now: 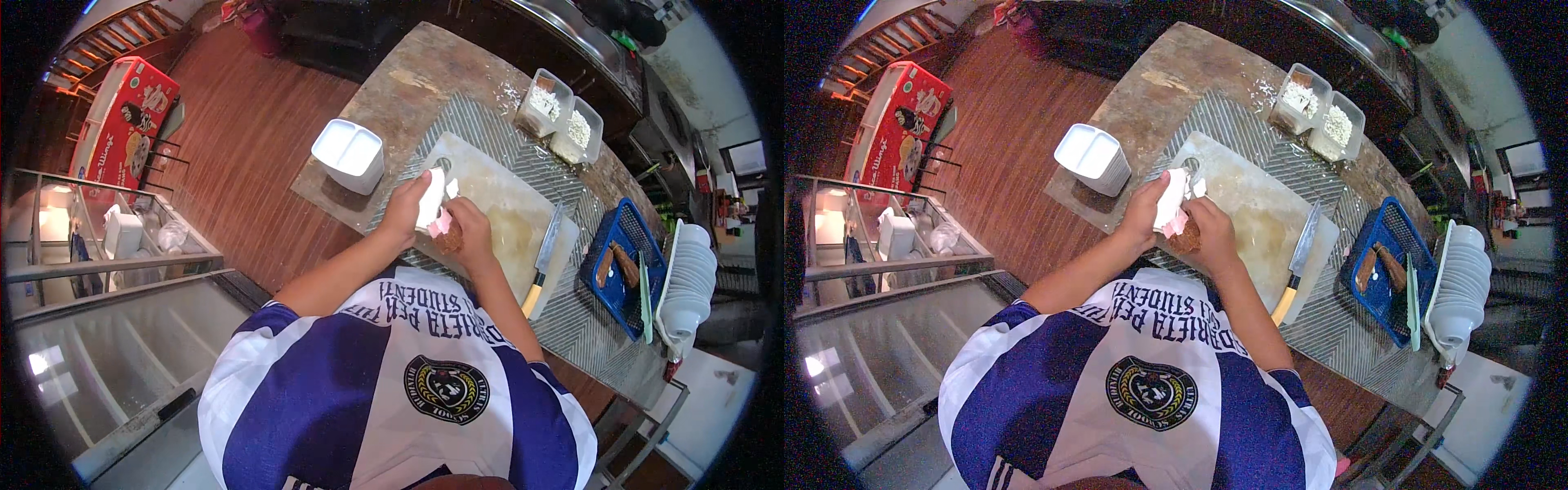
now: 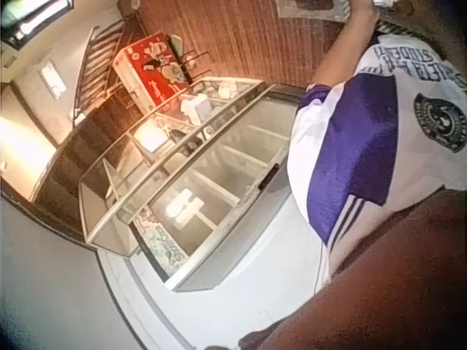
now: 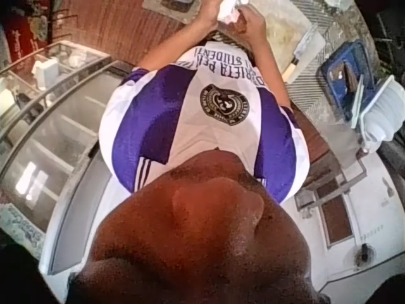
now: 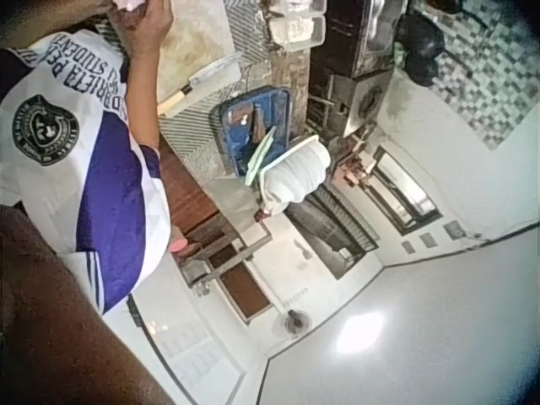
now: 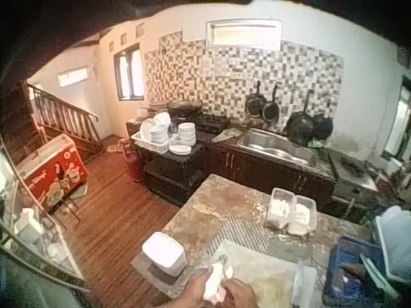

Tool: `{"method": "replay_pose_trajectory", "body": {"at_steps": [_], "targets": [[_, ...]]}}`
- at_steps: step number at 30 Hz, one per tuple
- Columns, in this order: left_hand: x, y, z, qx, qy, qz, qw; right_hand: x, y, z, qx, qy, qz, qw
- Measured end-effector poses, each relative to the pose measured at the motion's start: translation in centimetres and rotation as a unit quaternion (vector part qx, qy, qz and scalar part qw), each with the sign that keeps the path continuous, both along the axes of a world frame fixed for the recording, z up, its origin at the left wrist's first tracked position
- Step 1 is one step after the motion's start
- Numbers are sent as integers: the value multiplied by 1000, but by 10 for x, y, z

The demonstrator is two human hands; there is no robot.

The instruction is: Peel and slice a white root vegetable on a cutting board using a knife.

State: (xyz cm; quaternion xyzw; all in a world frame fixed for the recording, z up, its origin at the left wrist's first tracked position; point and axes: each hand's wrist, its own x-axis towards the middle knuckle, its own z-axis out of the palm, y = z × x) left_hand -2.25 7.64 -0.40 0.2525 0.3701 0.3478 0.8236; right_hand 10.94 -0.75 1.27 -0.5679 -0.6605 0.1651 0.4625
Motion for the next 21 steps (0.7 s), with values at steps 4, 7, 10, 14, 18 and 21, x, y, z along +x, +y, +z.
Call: {"method": "replay_pose_trajectory", "body": {"at_steps": [4,7,10,14,18,21], "targets": [[1,-2,9,-33,-16,-6,999,0,-1,-5,17,52,-10,998],[3,-5,9,-23,-1,5,1000,0,-3,1,14,30,1,999],[0,-6,3,-27,-5,0,1000,1,-3,5,16,33,23,999],[-4,-5,-10,-38,-35,-27,998,0,-4,6,5,29,28,999],[-12,4,-22,-116,-86,-47,988,-7,-6,-26,7,149,27,988],[-11,5,-17,-150,-52,-17,987,-11,-4,-20,31,166,27,985]]}}
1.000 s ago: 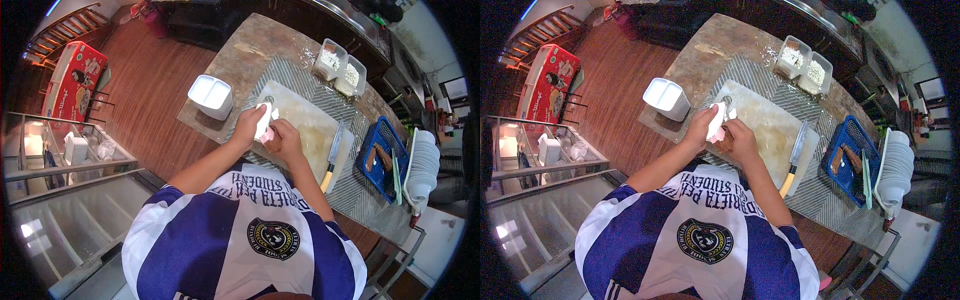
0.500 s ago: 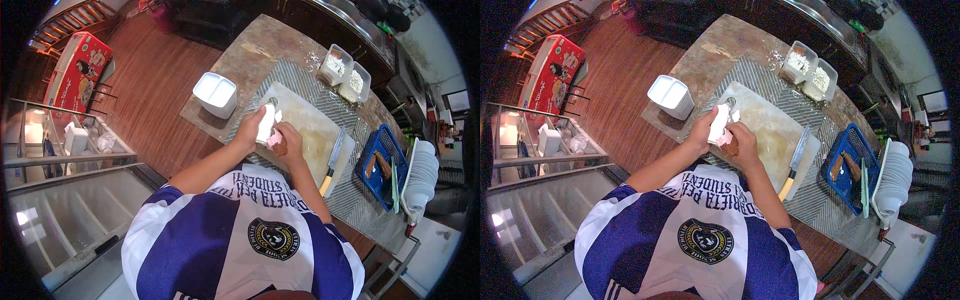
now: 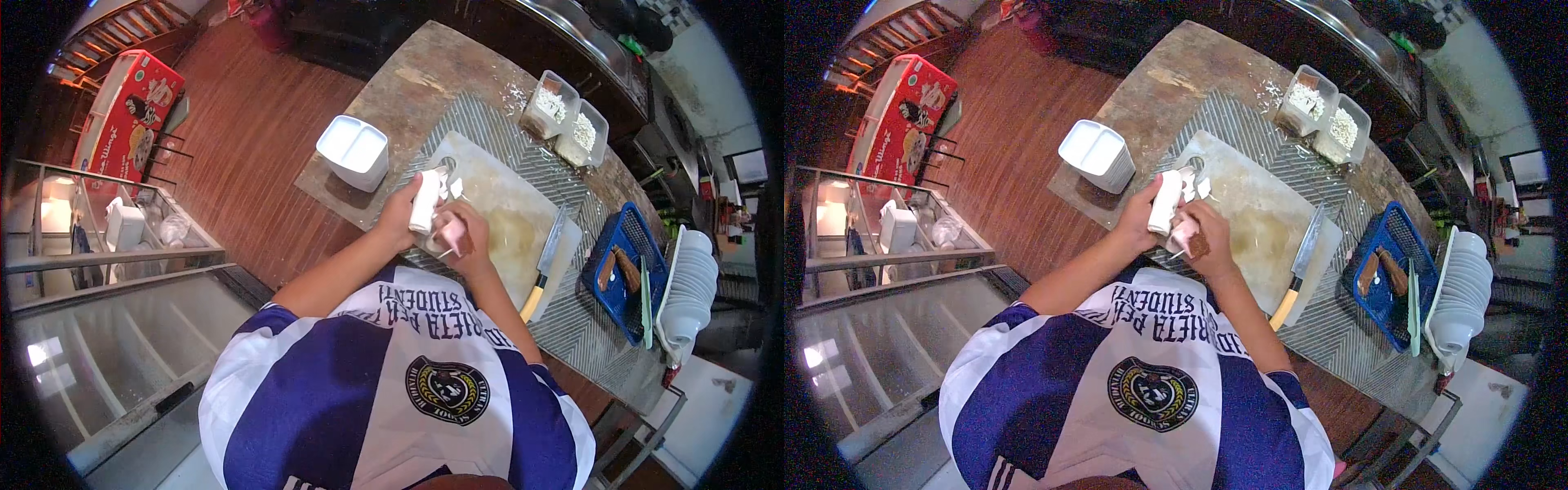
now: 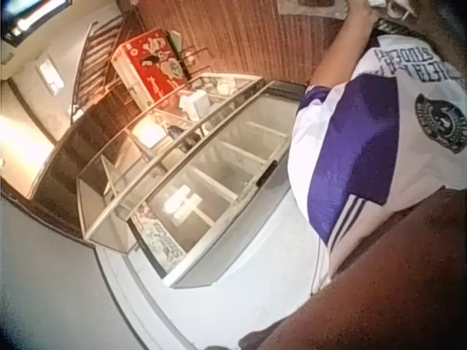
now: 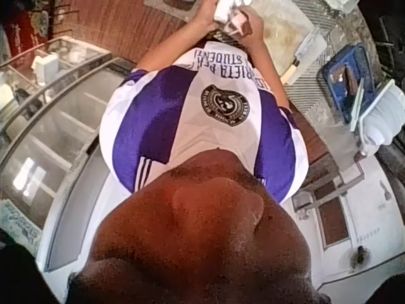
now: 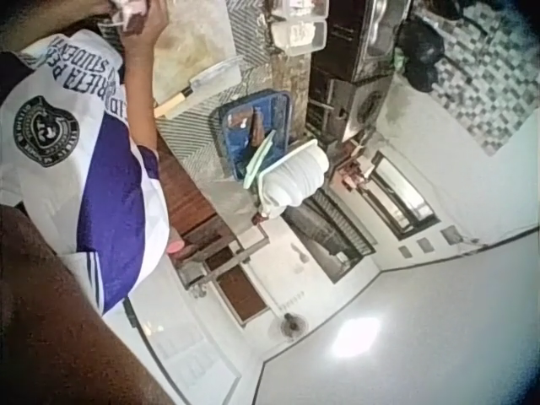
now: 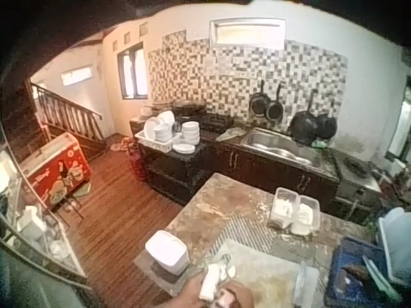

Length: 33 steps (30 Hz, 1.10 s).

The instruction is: Peel and slice a white root vegetable on a cutting board using a knife.

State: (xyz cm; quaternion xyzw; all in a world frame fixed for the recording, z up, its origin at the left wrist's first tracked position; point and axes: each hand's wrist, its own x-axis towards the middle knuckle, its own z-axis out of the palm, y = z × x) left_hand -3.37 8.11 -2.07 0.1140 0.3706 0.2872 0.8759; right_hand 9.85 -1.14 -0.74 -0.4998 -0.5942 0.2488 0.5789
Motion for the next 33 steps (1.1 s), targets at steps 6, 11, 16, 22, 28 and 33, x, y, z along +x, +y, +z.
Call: {"method": "replay_pose_trajectory", "body": {"at_steps": [6,11,16,22,28,33], "targets": [[-15,8,7,65,-40,-37,996,3,-4,-7,-192,83,-142,968],[-28,13,14,48,-64,-44,996,7,21,4,-275,66,-171,944],[-33,13,20,54,-70,-42,995,10,38,14,-390,-9,-99,915],[-34,13,23,74,-14,-8,997,8,49,21,-417,-37,-101,903],[-33,11,28,57,17,12,998,12,55,21,-394,-66,-131,907],[-33,10,37,90,60,4,994,18,48,15,-397,76,-141,904]]}}
